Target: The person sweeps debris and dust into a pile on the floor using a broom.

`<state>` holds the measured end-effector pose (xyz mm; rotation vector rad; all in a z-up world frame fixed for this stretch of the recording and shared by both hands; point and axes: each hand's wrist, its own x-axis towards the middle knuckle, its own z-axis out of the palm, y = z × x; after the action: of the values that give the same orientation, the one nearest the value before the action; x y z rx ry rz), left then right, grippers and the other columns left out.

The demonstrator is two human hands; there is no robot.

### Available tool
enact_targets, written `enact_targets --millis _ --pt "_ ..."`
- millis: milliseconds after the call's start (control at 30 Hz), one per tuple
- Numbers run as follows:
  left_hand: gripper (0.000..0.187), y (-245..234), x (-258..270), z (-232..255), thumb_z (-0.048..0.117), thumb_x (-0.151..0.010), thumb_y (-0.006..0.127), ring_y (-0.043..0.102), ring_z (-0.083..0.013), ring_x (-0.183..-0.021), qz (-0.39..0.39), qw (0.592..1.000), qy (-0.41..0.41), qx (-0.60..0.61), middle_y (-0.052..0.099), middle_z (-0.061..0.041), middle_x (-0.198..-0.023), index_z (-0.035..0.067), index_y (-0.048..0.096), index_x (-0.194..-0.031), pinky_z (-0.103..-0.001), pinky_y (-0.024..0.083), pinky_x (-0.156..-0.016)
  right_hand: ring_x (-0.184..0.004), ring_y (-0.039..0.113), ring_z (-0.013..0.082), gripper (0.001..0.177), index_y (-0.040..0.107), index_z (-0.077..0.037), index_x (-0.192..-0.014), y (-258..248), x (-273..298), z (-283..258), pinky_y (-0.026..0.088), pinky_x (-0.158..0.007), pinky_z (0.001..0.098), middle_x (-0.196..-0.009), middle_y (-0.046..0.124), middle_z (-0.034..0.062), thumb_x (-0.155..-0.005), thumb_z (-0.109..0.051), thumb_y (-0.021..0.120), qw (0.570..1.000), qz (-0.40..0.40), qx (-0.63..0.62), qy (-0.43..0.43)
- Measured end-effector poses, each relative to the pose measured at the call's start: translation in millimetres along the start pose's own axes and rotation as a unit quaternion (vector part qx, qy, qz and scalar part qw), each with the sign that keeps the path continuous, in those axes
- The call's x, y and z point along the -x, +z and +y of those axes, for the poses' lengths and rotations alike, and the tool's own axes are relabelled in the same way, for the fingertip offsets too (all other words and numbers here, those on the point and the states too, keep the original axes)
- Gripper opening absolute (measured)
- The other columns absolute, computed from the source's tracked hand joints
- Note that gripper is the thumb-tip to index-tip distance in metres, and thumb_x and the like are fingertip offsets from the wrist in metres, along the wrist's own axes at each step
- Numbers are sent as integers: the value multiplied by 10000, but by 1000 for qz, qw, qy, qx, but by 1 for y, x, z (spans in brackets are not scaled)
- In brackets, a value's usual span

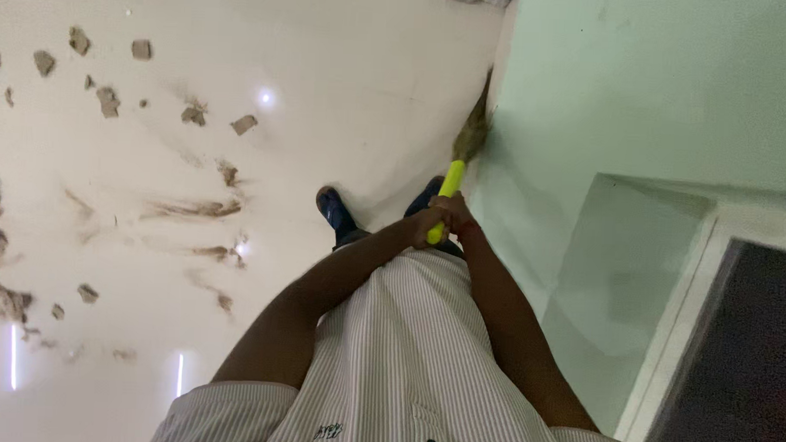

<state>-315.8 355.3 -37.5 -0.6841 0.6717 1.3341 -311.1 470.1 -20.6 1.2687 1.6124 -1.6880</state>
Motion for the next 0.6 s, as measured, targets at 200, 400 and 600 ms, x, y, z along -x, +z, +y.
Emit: enact_targets --millis 200,400,600 --pt "111 4 -10 6 161 -876 543 573 -199 -523 116 991 59 29 580 -79 -665 68 549 -816 -317 516 -466 -714 672 192 517 563 -3 -1124 8 -33 -18 569 -615 369 -870 648 94 -704 -126 838 972 -232 3 -16" --pt "130 -8 0 8 218 -896 599 549 -178 -519 176 962 136 161 581 -56 -671 97 560 -871 -338 484 -477 -721 635 257 549 598 54 -1170 52 -39 -64 515 -555 426 -928 675 159 -753 -264 760 864 -225 450 3" --pt "135 -15 11 27 196 -878 653 634 -215 -584 166 898 256 317 630 -78 -724 72 610 -910 -362 548 -531 -808 672 228 536 537 -20 -1122 106 -60 -84 574 -659 361 -939 674 114 -679 -174 797 839 -319 436 -65"
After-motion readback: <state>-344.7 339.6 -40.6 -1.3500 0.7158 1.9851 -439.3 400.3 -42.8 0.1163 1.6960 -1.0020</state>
